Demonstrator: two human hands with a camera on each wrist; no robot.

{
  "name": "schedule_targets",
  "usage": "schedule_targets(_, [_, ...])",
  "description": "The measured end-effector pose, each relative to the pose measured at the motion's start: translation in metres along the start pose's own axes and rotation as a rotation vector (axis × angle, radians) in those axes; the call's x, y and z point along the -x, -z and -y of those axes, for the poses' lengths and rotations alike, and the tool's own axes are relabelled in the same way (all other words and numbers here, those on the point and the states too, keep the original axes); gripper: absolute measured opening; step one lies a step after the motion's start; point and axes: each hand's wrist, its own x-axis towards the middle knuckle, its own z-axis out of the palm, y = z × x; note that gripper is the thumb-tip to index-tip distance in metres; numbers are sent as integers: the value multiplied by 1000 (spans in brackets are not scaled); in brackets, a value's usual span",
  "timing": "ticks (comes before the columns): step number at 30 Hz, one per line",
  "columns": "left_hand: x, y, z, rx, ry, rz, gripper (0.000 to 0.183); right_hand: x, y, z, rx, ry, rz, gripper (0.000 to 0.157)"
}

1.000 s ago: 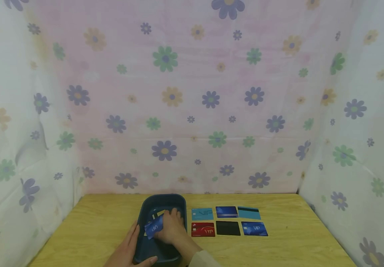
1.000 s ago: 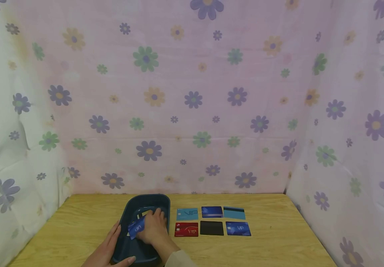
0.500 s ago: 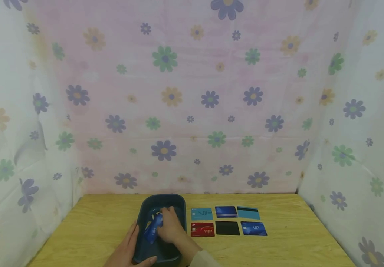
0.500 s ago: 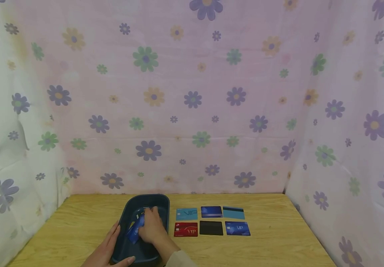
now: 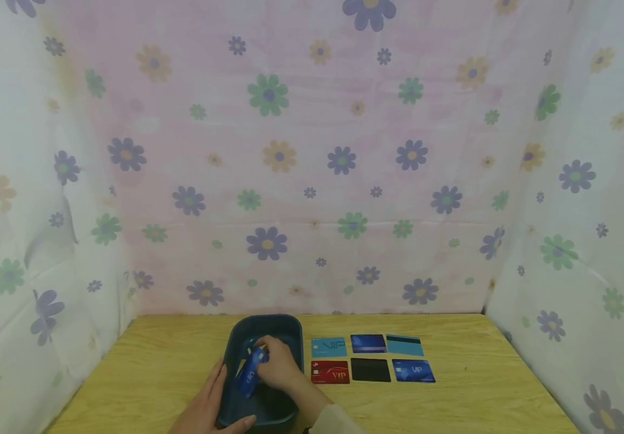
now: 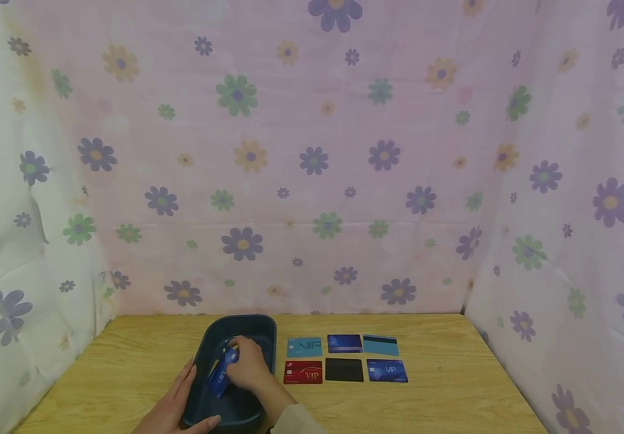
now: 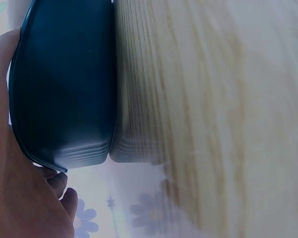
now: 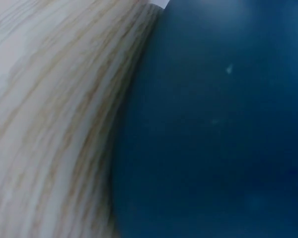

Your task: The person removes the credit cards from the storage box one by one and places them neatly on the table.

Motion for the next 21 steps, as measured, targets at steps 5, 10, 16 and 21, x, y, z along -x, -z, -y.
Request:
schedule_targets(5, [0,0,1,9,5,18,115,2,0,4,-112,-19,19,51])
schedule_targets(10, [-1,1,3,16,-6,24,115,2,1,6,-161,14,57,50])
schedule_targets(16, [0,2,3,13,-9,26,114,3,1,7,-107,50,51,51])
schedule_targets(21, [1,4,0,-1,0,26,116,4,0,9,-28,124,58,49])
